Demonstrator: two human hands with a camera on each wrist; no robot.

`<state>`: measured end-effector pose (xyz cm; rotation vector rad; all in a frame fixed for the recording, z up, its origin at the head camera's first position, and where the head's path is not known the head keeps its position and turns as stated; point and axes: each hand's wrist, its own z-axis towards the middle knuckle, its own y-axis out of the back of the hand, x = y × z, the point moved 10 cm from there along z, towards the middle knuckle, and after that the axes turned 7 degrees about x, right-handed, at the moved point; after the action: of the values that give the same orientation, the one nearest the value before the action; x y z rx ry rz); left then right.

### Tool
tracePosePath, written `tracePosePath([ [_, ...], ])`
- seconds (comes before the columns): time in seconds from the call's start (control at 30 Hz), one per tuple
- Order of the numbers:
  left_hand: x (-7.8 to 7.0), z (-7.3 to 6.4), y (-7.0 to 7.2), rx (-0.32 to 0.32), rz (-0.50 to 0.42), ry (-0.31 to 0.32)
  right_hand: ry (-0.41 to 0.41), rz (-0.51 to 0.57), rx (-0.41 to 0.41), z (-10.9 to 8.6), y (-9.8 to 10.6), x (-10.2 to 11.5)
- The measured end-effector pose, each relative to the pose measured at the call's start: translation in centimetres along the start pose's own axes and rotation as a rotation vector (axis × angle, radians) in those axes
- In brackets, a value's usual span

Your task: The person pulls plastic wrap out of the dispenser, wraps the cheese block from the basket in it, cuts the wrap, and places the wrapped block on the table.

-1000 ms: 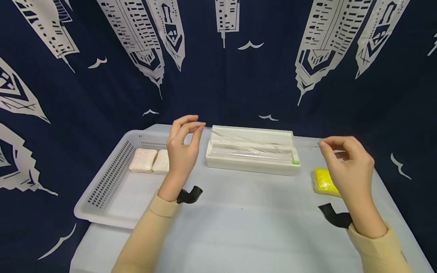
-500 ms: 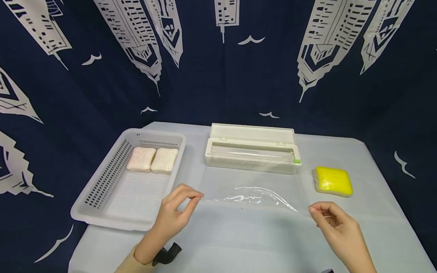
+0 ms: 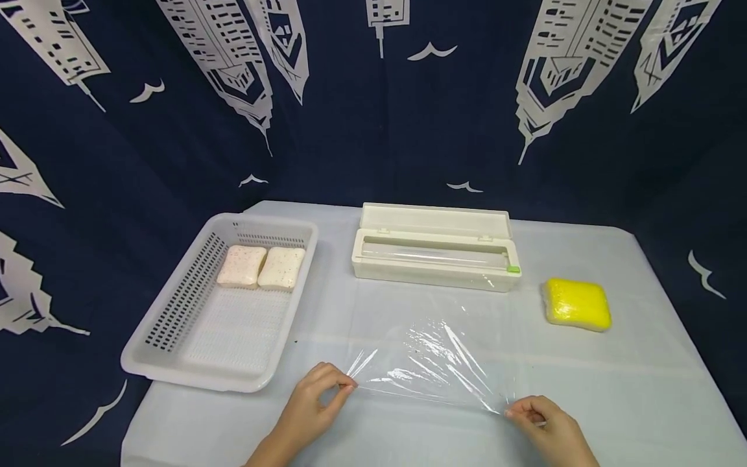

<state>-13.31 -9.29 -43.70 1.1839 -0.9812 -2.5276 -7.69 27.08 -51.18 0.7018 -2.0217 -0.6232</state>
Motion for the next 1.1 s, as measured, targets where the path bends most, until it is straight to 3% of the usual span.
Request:
tracePosePath([
  [0.13,1.5,-0.7,-1.3,0.078,0.036,0.113,0.007,-0.033,0.023,0.6,-0.9,-0.3],
  [0.23,2.0,-1.0,-1.8,0.108,0.057,0.148,0.011,-0.044,0.026,0.8,-1.0,0.1],
  [0.5,2.7,-1.5,-2.6,0.173,0.176,0.133,0.031,-0.063,0.003,1.3,-1.6,0.7],
  [0.73,3.4,-1.7,-3.6,0.268,0.294,0.183,0.040,-0.080,-0.030,1.8,-2.2,1.3],
  [0.93,3.4,-1.7,-3.7,0.297,0.327,0.217,0.015,-0.062,-0.037,2.1,-2.4,0.8],
  [1.1,3.3,-1.2,-3.1,0.255,0.346,0.254,0.005,-0.066,-0.059,2.4,-2.5,0.8],
])
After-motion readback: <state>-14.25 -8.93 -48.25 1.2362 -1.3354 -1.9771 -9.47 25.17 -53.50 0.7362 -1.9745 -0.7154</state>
